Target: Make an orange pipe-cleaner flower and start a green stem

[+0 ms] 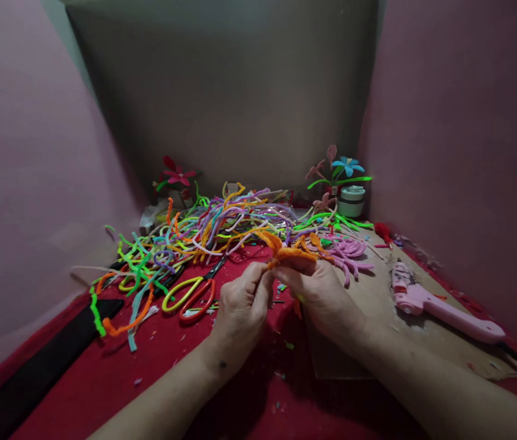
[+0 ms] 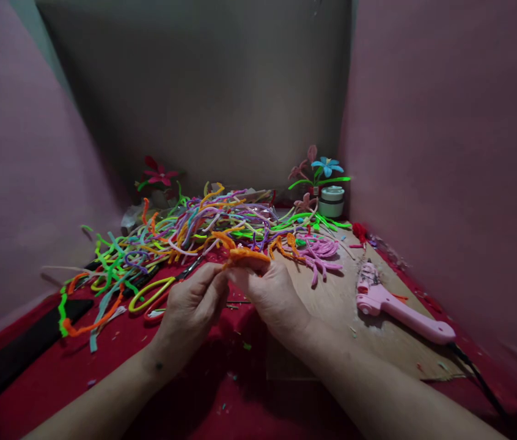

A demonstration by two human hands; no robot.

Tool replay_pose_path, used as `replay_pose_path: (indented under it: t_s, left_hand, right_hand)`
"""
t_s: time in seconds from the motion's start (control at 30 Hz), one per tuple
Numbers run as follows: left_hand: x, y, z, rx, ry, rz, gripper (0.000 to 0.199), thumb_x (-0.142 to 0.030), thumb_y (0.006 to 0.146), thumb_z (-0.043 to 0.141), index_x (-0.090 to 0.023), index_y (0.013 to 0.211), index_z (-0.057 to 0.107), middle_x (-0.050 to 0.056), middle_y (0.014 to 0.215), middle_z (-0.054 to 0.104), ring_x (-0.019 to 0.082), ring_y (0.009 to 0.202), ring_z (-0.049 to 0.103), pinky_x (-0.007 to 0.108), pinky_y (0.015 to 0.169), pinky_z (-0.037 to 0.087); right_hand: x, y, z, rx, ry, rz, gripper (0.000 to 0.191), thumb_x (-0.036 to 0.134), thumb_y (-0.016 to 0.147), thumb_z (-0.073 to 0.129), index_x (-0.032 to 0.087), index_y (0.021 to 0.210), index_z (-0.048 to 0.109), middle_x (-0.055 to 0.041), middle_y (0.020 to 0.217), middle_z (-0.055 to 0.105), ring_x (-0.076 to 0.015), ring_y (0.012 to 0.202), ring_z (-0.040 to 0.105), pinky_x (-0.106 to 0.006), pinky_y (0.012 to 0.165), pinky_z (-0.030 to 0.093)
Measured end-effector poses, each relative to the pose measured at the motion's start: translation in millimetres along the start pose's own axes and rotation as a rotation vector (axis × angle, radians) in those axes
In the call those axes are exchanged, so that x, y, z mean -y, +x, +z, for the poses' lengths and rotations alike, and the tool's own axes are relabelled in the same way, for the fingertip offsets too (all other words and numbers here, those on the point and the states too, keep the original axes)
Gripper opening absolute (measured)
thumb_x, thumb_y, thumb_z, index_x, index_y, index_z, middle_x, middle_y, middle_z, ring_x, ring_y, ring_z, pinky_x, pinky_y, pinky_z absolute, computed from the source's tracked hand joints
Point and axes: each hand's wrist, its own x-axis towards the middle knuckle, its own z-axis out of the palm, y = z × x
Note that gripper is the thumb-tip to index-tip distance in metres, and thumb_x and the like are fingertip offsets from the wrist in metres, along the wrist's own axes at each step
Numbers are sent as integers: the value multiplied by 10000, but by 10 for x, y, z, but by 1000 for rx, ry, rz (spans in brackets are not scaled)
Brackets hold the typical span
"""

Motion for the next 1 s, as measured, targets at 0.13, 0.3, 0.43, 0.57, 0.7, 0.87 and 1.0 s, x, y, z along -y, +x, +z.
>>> replay_pose_path:
  t_s: [0.13,0.3,0.43,0.57,0.7,0.87,1.0]
  left_hand:
    - [-36,-8,19,-27,-9,1,186,-294,850,463,-173,731,541,-43,559,405,73,498,340,185,465,296]
    - [-138,19,40,75,-413,-270,256,-363,834,498,-177,662,460,-73,500,364,36,381,298,154,361,234]
    - [-129,69,12,281,-844,-439,222,-366,846,480,-186,717,460,-96,486,342,20,302,186,145,286,237]
    - [-69,115,-13,487,-1024,-506,186,-344,837,482,-177,757,496,-110,481,284,18,304,110,143,261,245]
    - [-72,92,16,314,-586,-382,242,-387,823,493,-186,694,455,-75,512,402,46,338,305,169,327,295]
    - [-46,45,21,55,32,-31,189,-289,840,460,-180,693,509,-55,535,397,70,467,332,189,451,278]
    - [5,49,-23,60,66,12,208,-299,856,430,-178,721,532,-50,557,397,79,501,332,199,491,294]
  right_hand:
    - [-27,-6,11,-95,-15,-14,84,263,698,674,218,756,715,31,662,621,-108,645,514,-266,685,422]
    - [-45,-9,27,-151,32,-15,97,280,685,697,203,745,695,45,620,564,-73,528,421,-219,512,353]
    - [-74,-2,-2,-65,129,90,170,329,712,680,168,675,638,40,599,528,-61,498,405,-203,464,313]
    - [-107,8,-27,37,244,139,230,330,737,659,156,601,594,37,549,507,-69,493,420,-212,487,337]
    - [-126,20,-26,-58,242,114,132,302,703,690,178,714,644,35,611,539,-80,523,422,-215,489,344]
    - [-101,13,-18,-27,120,32,142,293,693,697,193,793,680,16,739,601,-109,667,482,-253,658,406]
    - [-64,4,-27,20,-5,47,180,278,645,731,181,788,683,9,749,605,-116,681,494,-280,700,404]
